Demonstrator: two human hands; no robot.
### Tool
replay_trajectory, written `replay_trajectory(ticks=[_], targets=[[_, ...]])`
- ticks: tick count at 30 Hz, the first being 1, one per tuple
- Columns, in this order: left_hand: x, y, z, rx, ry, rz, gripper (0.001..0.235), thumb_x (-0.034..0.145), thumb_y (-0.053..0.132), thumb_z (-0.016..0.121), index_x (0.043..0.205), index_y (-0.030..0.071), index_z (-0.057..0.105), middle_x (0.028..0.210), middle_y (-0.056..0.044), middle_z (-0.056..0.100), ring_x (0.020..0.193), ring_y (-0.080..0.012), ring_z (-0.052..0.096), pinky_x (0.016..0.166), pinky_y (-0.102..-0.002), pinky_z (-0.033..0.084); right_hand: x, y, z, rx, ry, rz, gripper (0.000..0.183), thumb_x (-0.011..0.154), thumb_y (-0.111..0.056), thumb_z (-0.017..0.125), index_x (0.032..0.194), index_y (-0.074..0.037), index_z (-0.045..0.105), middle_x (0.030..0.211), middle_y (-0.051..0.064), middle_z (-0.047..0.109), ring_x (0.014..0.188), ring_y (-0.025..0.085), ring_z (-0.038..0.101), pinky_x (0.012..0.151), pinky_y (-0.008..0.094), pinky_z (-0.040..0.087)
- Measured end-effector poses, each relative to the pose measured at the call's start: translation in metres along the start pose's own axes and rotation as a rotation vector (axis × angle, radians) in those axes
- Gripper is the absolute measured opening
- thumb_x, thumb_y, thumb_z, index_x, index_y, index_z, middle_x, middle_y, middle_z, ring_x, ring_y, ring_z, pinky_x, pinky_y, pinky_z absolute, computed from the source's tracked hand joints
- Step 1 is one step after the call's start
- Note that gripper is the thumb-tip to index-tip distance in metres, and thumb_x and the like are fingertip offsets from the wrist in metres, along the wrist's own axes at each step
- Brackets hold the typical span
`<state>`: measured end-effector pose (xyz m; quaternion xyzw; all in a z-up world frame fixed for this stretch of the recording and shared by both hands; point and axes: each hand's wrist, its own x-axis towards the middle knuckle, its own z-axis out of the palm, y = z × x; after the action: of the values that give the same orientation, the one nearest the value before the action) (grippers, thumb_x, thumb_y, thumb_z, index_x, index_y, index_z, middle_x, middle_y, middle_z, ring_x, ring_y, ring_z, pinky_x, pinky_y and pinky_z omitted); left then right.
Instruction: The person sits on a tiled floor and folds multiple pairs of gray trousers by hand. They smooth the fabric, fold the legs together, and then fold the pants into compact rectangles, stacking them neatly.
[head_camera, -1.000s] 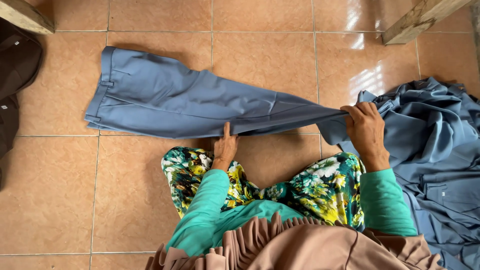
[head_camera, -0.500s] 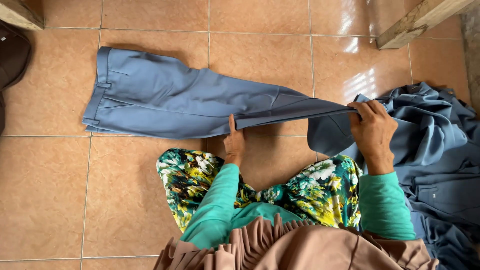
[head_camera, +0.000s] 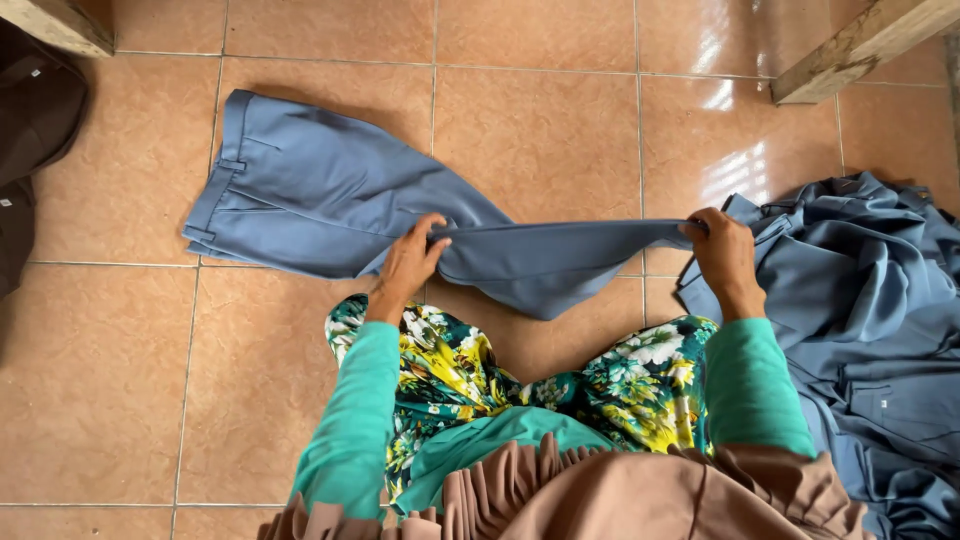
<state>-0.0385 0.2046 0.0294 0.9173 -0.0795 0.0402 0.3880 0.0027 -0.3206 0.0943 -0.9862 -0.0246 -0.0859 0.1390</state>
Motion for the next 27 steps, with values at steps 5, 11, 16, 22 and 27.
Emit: replay_trajectory(ticks=[5,11,16,22,27], targets=[[0.065,-0.016,-0.029,0.290,0.250,0.137,0.026,0.101,0.035,0.067,0.127,0.034,0.065,0.101,0.003,0.065,0.094,-0.0224,0.072,0.077,-0.035,0.060,0.047,-0.015,-0.007,0.100,0.104,-0.117,0.015,0.096,-0.008,0.078,0.109,-0.014,0.076,0.093,0.013,0.074,0.093,0.042,0.072,0.078,0.052,0.058],[0.057,0.018,-0.079,0.394,0.696,0.356,0.028,0.093,0.013,0.074,0.119,0.023,0.074,0.117,0.000,0.062,0.105,-0.0190,0.066,0.093,-0.031,0.057,0.031,-0.080,-0.053,0.261,0.441,-0.205,0.028,0.095,0.014,0.076,0.109,-0.010,0.075,0.102,0.010,0.071,0.095,0.034,0.072,0.077,0.040,0.058],[-0.021,-0.052,0.005,0.483,0.541,0.240,0.025,0.091,0.015,0.074,0.114,0.023,0.075,0.118,-0.003,0.064,0.104,-0.0229,0.067,0.089,-0.035,0.057,-0.044,-0.045,0.051,0.331,0.365,-0.068,0.030,0.086,0.013,0.076,0.101,-0.013,0.074,0.099,0.009,0.069,0.093,0.034,0.070,0.082,0.044,0.056],[-0.056,-0.095,0.071,0.544,-0.351,-0.508,0.021,0.101,0.017,0.059,0.111,0.011,0.076,0.129,-0.015,0.064,0.102,-0.0378,0.073,0.087,-0.048,0.062,-0.130,0.024,0.192,0.251,-0.034,0.137,0.026,0.087,-0.005,0.066,0.099,-0.026,0.077,0.109,0.001,0.071,0.107,0.029,0.069,0.096,0.041,0.055],[-0.030,-0.082,0.095,0.592,-0.456,-0.561,0.019,0.092,0.024,0.069,0.102,0.012,0.080,0.097,-0.013,0.077,0.092,-0.0356,0.077,0.078,-0.049,0.060,-0.111,0.017,0.164,0.356,-0.079,0.311,0.032,0.086,-0.010,0.058,0.110,-0.021,0.077,0.122,0.011,0.068,0.117,0.037,0.064,0.102,0.049,0.051]])
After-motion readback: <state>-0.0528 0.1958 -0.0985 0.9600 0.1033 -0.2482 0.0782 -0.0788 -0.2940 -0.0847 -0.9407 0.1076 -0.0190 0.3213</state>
